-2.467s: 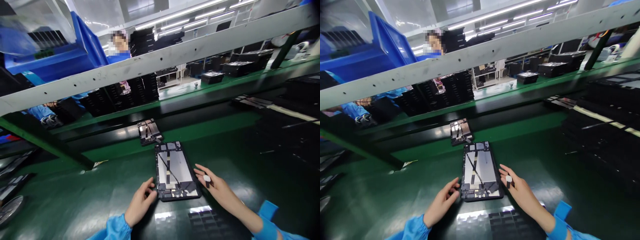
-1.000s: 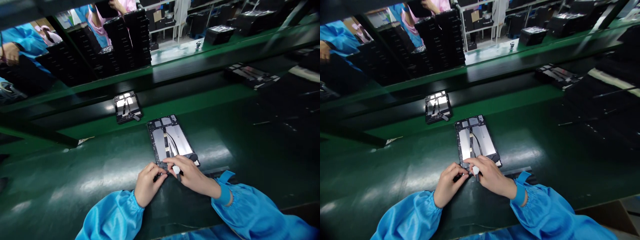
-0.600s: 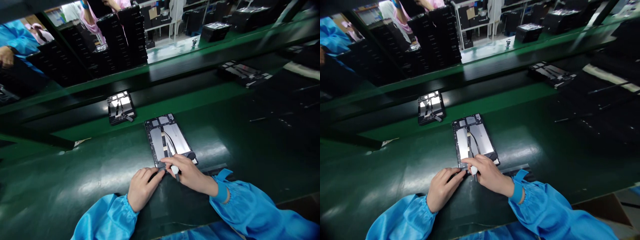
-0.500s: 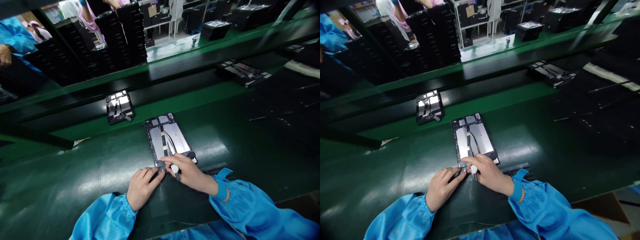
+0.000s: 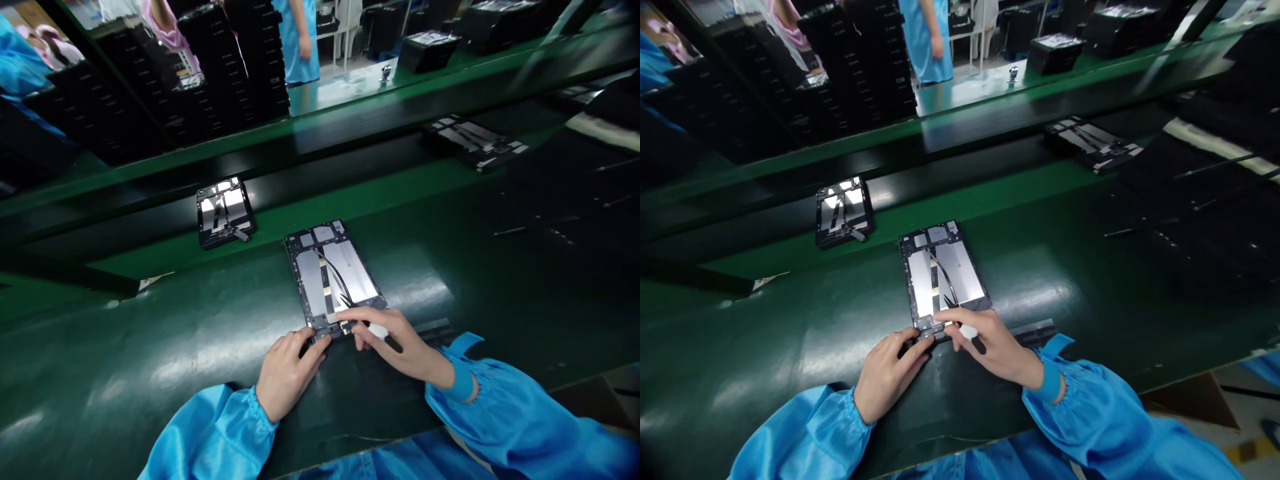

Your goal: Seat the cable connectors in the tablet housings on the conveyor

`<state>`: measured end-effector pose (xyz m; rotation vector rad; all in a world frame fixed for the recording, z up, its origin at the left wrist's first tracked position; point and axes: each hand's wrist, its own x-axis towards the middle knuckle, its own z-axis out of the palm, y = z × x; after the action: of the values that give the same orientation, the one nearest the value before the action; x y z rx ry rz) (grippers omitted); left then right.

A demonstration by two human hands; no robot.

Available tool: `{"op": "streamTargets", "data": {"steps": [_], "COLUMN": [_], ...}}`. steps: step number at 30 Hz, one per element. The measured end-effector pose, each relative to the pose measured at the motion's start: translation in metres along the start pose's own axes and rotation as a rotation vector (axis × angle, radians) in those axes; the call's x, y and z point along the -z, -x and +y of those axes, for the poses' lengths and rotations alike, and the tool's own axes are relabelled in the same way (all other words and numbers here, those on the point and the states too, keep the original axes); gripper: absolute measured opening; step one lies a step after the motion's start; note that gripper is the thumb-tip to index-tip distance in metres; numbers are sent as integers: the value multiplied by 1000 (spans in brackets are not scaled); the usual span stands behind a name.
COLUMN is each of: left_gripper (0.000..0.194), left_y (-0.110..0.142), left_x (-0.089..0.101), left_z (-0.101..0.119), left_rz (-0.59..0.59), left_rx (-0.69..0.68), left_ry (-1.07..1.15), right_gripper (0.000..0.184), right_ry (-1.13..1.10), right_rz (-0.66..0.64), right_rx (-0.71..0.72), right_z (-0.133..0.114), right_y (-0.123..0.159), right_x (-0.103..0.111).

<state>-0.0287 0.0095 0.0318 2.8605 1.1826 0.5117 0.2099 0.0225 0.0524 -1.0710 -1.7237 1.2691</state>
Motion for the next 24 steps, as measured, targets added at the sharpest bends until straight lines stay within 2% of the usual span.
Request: {"op": "streamTargets", "data": {"steps": [4, 7, 10, 12, 15, 24], "left_gripper": [27, 28, 28, 28, 28, 28], "left_y": [-2, -2, -1, 0, 0, 0], "left_x": [1, 0, -1, -2, -1, 0], "left_z": [1, 1, 0, 0, 1, -3], "left_rz": [0, 8, 16, 18, 24, 42], "left_rx": [15, 18, 23, 23, 22, 3], "left_ry": [51, 68, 73, 76, 75, 66], "right_gripper": [38, 31, 14, 10, 9, 12], "right_ry": [-116, -132, -41, 28, 74, 61], "right_rz": [-23, -49, -34, -22, -4, 37], "right_rx": [-169, -228, -182, -118, -78, -154], "right_z": [3, 8, 7, 5, 3, 12], "right_y": [12, 13, 9, 7, 7, 14], "right_x": [4, 0, -4, -5, -2, 15]}}
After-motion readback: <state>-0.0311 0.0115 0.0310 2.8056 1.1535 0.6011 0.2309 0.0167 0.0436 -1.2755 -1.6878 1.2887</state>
